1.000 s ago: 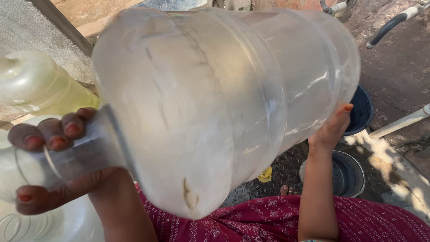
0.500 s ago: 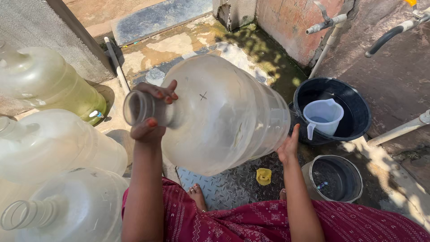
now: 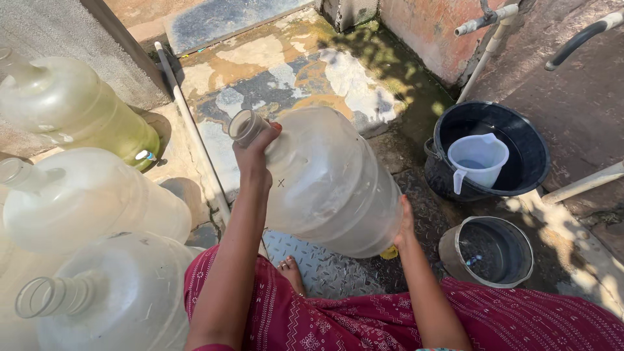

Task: The person cleans a large plastic water bottle by placing dark cleaning pellets inside, shaking the bottle with water, and rinsing it thoroughly.

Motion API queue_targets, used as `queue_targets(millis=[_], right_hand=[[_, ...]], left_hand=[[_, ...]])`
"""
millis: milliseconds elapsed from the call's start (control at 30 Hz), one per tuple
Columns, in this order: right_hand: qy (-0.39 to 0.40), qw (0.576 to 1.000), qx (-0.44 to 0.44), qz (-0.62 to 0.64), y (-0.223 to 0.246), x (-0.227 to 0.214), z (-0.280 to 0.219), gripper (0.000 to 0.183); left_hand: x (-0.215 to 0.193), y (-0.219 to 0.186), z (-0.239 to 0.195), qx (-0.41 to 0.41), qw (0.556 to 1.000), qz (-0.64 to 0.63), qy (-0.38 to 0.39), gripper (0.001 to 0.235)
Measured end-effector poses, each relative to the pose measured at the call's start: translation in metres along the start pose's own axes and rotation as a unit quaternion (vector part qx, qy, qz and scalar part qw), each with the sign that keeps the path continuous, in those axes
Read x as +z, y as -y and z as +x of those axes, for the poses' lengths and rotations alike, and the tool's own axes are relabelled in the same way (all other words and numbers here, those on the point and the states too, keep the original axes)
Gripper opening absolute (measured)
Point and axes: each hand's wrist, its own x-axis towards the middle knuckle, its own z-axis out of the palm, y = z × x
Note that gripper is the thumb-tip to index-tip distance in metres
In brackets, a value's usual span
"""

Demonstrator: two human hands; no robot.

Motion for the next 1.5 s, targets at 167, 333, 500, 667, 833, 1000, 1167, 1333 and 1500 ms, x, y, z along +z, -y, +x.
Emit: queue_targets(millis=[167,333,500,667,833,1000,1167,1333,1500], right_hand=[[0.016,0.986,-0.164,-0.036,0.081,0.017,-0.022,0.087],[0.163,0.872,-0.46,-0.036,0.185,0.04,-0.072,0.09],[0.075,0.857,-0.509,-0.017,0.122,0.029,-0.033,0.086],[0.0,0.998,-0.064,-0.003,0.034,0.012,-0.02,0.086],[0.046,0.968,-0.246,0.004,0.106,0.035,-0.045,0.088],[0.067,0.893,-0.445,-0.013,0.164,0.04,-0.058,0.095],[-0.017,0.954,-0.299,0.031,0.091,0.006,0.005,0.094],[0.006,0.999,-0.016,-0.035,0.021,-0.018,0.018,0.084],[-0.049,0.94,-0.325,-0.089,0.116,0.016,-0.039,0.096]], left_hand=[[-0.031,-0.05,-0.019,0.118,0.981,-0.12,0.099,0.039],[-0.073,-0.114,-0.055,0.347,0.807,-0.313,0.361,0.056],[-0.036,-0.061,-0.034,0.276,0.88,-0.266,0.282,0.047],[0.003,0.001,-0.02,0.053,0.996,-0.059,0.04,0.032],[-0.03,-0.053,-0.04,0.206,0.94,-0.192,0.193,0.041],[-0.067,-0.101,-0.047,0.32,0.804,-0.362,0.347,0.058],[-0.031,-0.026,-0.012,0.219,0.921,-0.261,0.188,0.043],[-0.004,0.028,-0.014,0.013,0.996,-0.074,-0.053,0.026],[-0.039,-0.051,-0.04,0.219,0.925,-0.266,0.162,0.041]])
